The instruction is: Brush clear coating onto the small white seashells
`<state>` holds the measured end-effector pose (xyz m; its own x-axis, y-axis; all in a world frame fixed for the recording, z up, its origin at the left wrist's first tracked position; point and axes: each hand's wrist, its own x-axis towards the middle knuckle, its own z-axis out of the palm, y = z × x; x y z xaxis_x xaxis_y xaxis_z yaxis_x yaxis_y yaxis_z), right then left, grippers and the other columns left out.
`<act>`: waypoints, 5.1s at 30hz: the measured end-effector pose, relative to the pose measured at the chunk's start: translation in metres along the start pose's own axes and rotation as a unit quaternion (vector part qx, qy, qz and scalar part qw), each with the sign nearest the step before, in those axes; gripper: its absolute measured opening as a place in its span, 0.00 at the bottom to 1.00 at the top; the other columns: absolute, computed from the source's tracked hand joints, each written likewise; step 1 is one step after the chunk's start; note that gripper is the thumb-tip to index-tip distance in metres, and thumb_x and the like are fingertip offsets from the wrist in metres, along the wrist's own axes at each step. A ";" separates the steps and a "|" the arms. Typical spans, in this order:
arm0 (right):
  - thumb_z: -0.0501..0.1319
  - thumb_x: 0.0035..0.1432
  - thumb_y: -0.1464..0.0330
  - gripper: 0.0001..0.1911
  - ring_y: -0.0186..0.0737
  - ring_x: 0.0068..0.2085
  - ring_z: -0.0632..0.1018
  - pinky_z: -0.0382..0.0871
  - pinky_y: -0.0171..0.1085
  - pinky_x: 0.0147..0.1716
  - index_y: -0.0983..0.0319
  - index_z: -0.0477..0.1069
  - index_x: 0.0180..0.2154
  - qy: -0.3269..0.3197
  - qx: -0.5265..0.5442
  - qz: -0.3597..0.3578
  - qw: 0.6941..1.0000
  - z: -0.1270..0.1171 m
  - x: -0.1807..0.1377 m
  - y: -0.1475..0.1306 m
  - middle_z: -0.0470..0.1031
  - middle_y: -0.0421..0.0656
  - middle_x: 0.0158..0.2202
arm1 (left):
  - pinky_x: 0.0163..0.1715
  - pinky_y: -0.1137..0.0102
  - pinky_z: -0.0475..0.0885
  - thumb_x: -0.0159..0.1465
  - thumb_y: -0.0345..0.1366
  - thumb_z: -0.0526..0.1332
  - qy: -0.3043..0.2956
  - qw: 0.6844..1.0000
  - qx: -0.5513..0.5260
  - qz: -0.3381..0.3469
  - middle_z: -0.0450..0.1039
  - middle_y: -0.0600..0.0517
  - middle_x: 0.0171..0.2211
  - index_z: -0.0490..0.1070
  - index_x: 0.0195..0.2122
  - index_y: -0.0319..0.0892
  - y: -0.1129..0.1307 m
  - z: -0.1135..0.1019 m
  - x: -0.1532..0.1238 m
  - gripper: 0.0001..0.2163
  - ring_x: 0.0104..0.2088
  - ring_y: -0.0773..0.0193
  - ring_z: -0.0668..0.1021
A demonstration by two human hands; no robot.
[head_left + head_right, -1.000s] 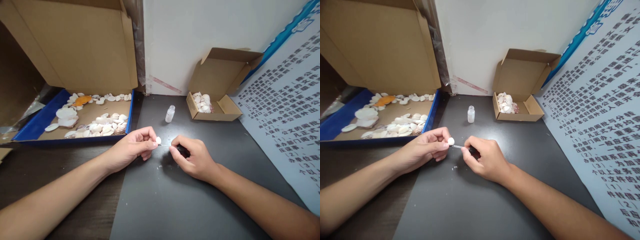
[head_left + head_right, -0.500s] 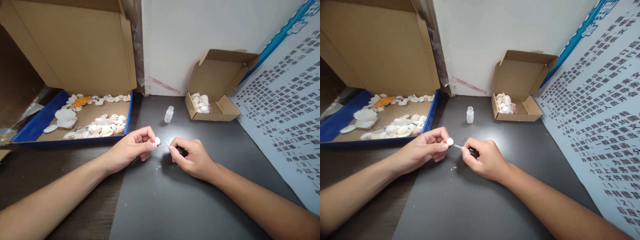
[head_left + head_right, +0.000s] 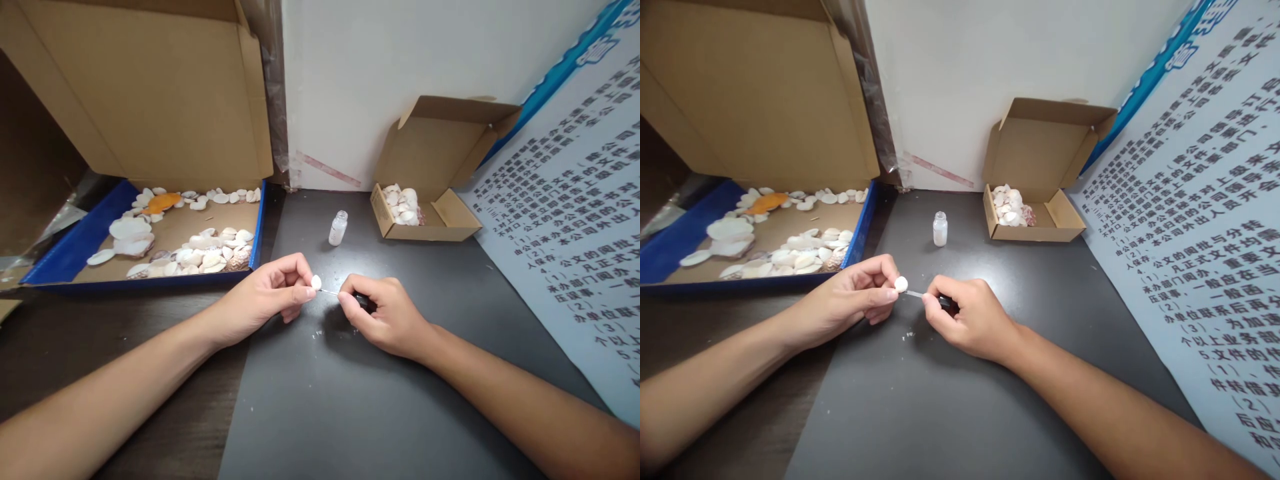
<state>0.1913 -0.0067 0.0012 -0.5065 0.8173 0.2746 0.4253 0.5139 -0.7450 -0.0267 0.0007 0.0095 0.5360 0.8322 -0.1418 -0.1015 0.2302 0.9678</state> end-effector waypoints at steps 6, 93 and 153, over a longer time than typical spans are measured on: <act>0.55 0.61 0.70 0.12 0.27 0.20 0.58 0.53 0.29 0.20 0.61 0.62 0.24 -0.008 -0.009 0.001 1.000 0.001 0.000 0.000 0.59 0.33 0.18 | 0.23 0.76 0.60 0.65 0.38 0.65 -0.014 1.000 0.027 0.004 0.62 0.60 0.22 0.67 0.34 0.42 0.000 -0.001 -0.001 0.08 0.22 0.75 0.65; 0.58 0.65 0.65 0.07 0.29 0.21 0.62 0.56 0.30 0.23 0.60 0.66 0.34 -0.040 0.002 -0.042 0.998 0.001 -0.005 0.002 0.64 0.33 0.21 | 0.21 0.76 0.55 0.59 0.38 0.68 0.031 0.992 -0.101 -0.066 0.59 0.59 0.22 0.67 0.31 0.41 0.002 0.009 -0.003 0.11 0.20 0.75 0.58; 0.52 0.65 0.60 0.15 0.35 0.27 0.64 0.57 0.34 0.27 0.60 0.64 0.28 0.018 0.044 0.086 0.995 0.002 0.003 0.013 0.62 0.37 0.23 | 0.32 0.69 0.67 0.58 0.47 0.57 0.080 0.790 0.584 -0.172 0.74 0.49 0.31 0.72 0.30 0.44 0.097 -0.134 -0.052 0.12 0.32 0.59 0.74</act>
<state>0.1942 0.0018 -0.0088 -0.4043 0.9009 0.1581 0.4361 0.3418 -0.8325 -0.1767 0.0476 0.0831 0.2418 0.8961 -0.3723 0.9186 -0.0878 0.3854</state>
